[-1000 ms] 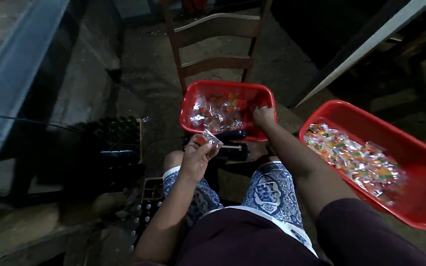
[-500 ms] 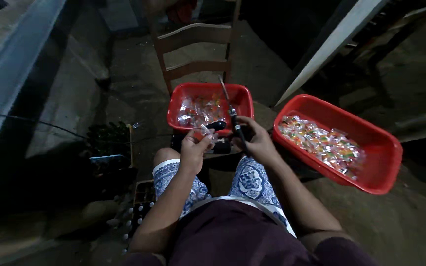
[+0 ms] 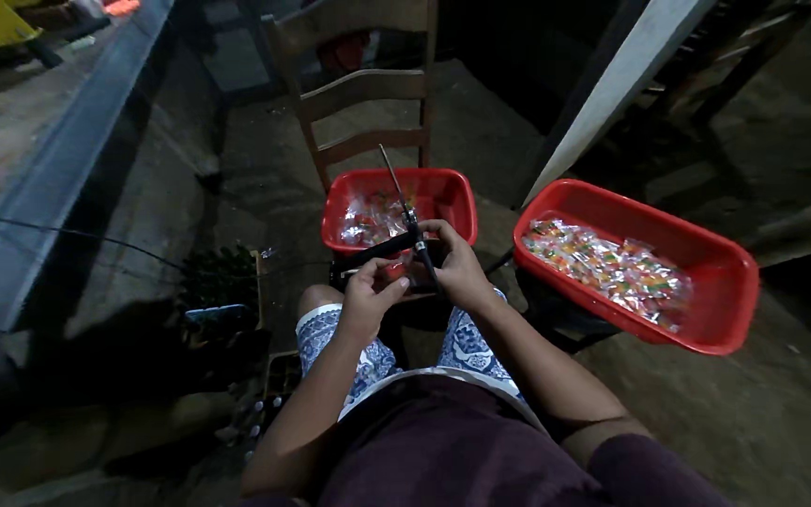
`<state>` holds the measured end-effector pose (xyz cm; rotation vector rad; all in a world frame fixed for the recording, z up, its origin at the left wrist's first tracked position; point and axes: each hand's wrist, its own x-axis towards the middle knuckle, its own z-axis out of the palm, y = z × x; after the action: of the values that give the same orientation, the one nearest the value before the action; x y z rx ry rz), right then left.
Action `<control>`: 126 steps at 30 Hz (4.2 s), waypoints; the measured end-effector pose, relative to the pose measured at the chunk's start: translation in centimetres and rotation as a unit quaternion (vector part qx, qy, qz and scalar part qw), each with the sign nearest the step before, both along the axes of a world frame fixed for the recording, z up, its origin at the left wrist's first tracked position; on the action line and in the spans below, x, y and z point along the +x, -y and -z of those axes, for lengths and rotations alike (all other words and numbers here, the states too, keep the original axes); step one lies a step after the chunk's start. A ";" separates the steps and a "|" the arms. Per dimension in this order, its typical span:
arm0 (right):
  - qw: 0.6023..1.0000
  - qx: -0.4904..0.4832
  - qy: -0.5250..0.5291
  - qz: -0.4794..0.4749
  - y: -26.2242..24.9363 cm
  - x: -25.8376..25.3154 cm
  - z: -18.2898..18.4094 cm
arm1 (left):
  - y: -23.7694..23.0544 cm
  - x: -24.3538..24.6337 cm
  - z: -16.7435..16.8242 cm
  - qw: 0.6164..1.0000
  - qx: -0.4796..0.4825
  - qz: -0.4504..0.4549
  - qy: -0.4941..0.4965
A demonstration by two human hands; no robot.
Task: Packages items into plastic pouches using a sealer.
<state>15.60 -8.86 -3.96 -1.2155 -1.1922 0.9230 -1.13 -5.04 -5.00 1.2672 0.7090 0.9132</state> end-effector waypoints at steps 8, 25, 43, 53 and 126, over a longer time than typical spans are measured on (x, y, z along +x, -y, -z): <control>0.998 -0.018 -0.067 0.008 0.6 0.4 0.3 | 0.0 0.1 -1.2 0.993 -0.112 0.010 0.028; 0.985 -0.044 0.114 -0.122 7.6 0.1 5.4 | -0.6 1.6 -1.2 0.991 -0.070 -0.088 0.071; 0.987 -0.035 0.117 -0.107 6.1 0.4 5.6 | -1.2 1.8 -0.5 0.991 -0.072 -0.085 0.079; 0.984 -0.058 0.136 -0.101 2.5 1.0 4.6 | -4.6 2.3 -1.3 0.989 -0.076 -0.111 0.057; 0.913 -0.186 -0.310 -0.188 -19.9 1.0 7.4 | -23.4 2.5 6.7 0.949 -0.263 -0.005 0.171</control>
<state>16.61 11.06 -11.41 -0.8692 -0.7515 1.7364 1.34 18.41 -11.70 0.6127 0.6255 0.8498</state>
